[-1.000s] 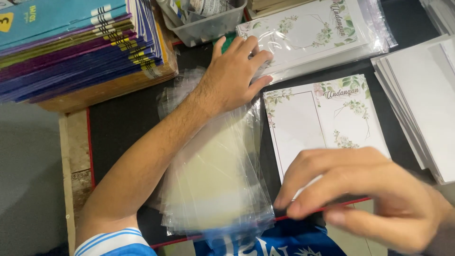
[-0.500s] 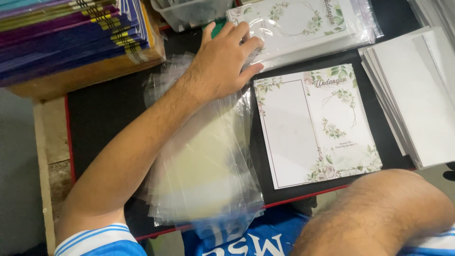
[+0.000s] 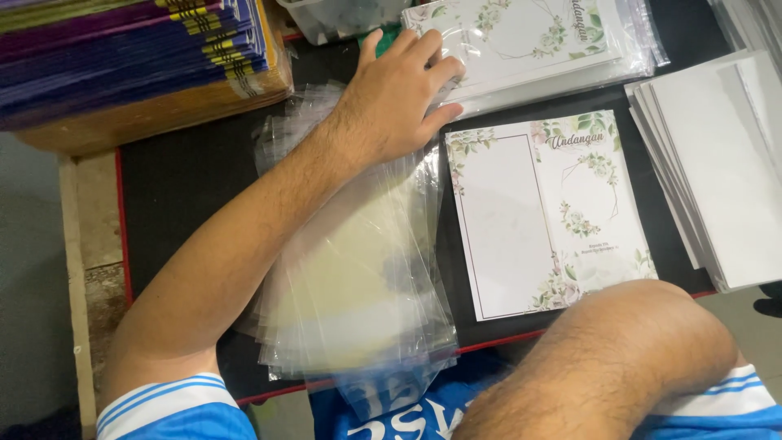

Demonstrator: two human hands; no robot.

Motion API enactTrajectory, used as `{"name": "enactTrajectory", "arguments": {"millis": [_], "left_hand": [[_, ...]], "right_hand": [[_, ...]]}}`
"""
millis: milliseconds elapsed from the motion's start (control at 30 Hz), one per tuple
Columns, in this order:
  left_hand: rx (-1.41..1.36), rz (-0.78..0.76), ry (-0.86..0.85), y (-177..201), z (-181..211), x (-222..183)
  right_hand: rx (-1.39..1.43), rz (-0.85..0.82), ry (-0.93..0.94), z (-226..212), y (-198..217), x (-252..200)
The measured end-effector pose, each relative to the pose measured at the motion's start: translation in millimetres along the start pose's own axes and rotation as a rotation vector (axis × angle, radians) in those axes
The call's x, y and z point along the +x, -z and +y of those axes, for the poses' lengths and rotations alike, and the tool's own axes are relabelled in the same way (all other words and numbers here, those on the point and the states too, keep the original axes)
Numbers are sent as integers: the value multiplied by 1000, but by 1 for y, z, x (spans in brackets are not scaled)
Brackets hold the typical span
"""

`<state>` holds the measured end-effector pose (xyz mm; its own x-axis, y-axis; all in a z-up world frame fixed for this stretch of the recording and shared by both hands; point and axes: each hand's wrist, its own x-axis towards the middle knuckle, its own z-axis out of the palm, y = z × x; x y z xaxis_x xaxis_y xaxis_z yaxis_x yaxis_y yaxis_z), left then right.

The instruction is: The person picks up printed wedding invitations and inserts them into clear plastic sleeves by hand.

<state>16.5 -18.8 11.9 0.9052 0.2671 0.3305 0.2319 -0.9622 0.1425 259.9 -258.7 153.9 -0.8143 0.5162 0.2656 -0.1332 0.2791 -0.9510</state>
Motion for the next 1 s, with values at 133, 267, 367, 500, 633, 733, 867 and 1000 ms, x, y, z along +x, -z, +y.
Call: {"name": "enactTrajectory", "arguments": {"millis": [133, 267, 367, 500, 633, 733, 867, 1000], "left_hand": [[11, -9, 0, 0, 1, 0], [14, -15, 2, 1, 2, 0], [-25, -25, 21, 3, 1, 1], [-76, -81, 68, 10, 2, 5], [-88, -108, 35, 13, 0, 9], [-97, -134, 27, 16, 6, 12], [236, 118, -170, 16, 39, 11], [-175, -183, -308, 24, 98, 16]], "right_hand": [[-86, 2, 5, -19, -39, 62], [-169, -4, 18, -13, -60, 112], [-232, -16, 30, -5, -71, 141], [-311, 4, 35, 8, -85, 162], [-417, 87, 1, 14, -92, 141], [-485, 175, -57, 15, -103, 110], [-934, 629, -369, 21, -122, 48], [-1134, 1105, -636, 24, -138, -7]]}}
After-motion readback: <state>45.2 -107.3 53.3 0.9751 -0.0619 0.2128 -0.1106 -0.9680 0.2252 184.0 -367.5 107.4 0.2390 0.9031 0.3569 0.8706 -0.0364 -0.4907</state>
